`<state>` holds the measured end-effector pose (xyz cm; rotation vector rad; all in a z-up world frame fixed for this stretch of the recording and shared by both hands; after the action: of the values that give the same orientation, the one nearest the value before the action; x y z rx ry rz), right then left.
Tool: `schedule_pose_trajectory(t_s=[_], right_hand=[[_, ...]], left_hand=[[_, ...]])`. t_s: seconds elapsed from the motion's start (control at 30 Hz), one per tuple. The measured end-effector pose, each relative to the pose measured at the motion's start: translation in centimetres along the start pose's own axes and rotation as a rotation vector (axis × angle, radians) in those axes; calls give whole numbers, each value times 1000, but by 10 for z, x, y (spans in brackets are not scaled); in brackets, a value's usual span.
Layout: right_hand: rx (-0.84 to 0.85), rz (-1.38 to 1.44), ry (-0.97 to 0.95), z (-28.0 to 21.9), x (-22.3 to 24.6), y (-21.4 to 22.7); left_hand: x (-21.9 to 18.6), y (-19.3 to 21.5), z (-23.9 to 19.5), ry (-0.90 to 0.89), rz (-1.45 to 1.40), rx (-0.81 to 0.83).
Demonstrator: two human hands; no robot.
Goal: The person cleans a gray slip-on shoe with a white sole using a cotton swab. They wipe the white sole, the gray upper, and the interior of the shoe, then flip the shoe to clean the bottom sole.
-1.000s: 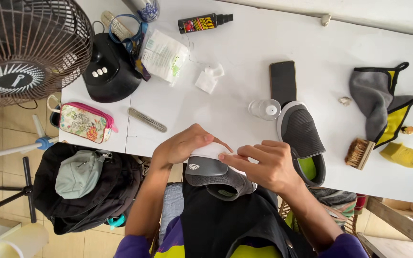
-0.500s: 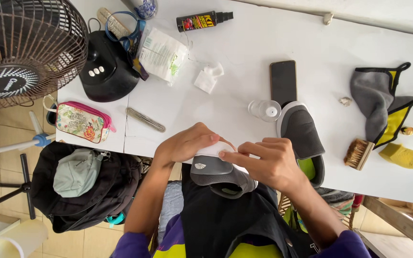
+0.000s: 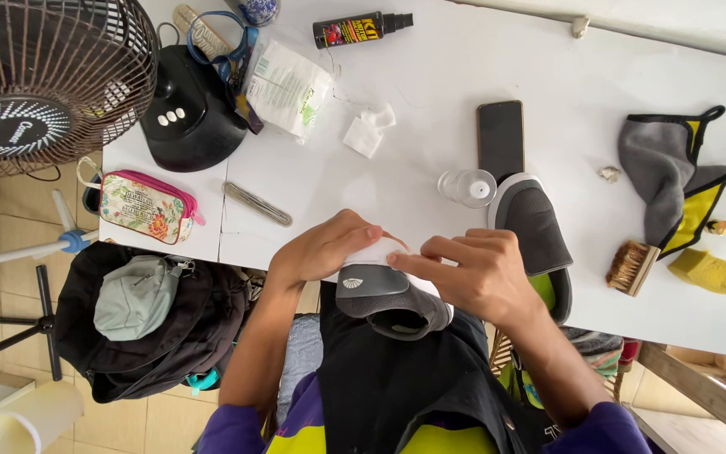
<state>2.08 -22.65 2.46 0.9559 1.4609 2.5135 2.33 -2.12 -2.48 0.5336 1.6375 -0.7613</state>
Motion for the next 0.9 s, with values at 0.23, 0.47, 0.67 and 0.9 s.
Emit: schedule_pose_trajectory(t_s=[0.23,0.47,0.67,0.9], right_hand=[[-5,105,24,0,-3,-3],[-43,177,95,3,-8,-7],[-23,168,152,10,-8,5],[-18,-81,205,5,1,12]], left_hand=[[-23,-8,2,-9,50,-8],[18,-5,-3,3,76,-15],[-10,-9,0,7,73,-20],[57,-3,-10,114,47,-55]])
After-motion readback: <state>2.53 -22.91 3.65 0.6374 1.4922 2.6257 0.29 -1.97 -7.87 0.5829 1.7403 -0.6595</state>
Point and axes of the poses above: each hand's wrist, its own z-axis towards the middle knuckle, its own y-axis out of the back of the hand, x = y × z, the point moved 4 cm from there along z, towards the middle knuckle, and after that the axes turned 8 degrees about x, right-handed, at the moved point
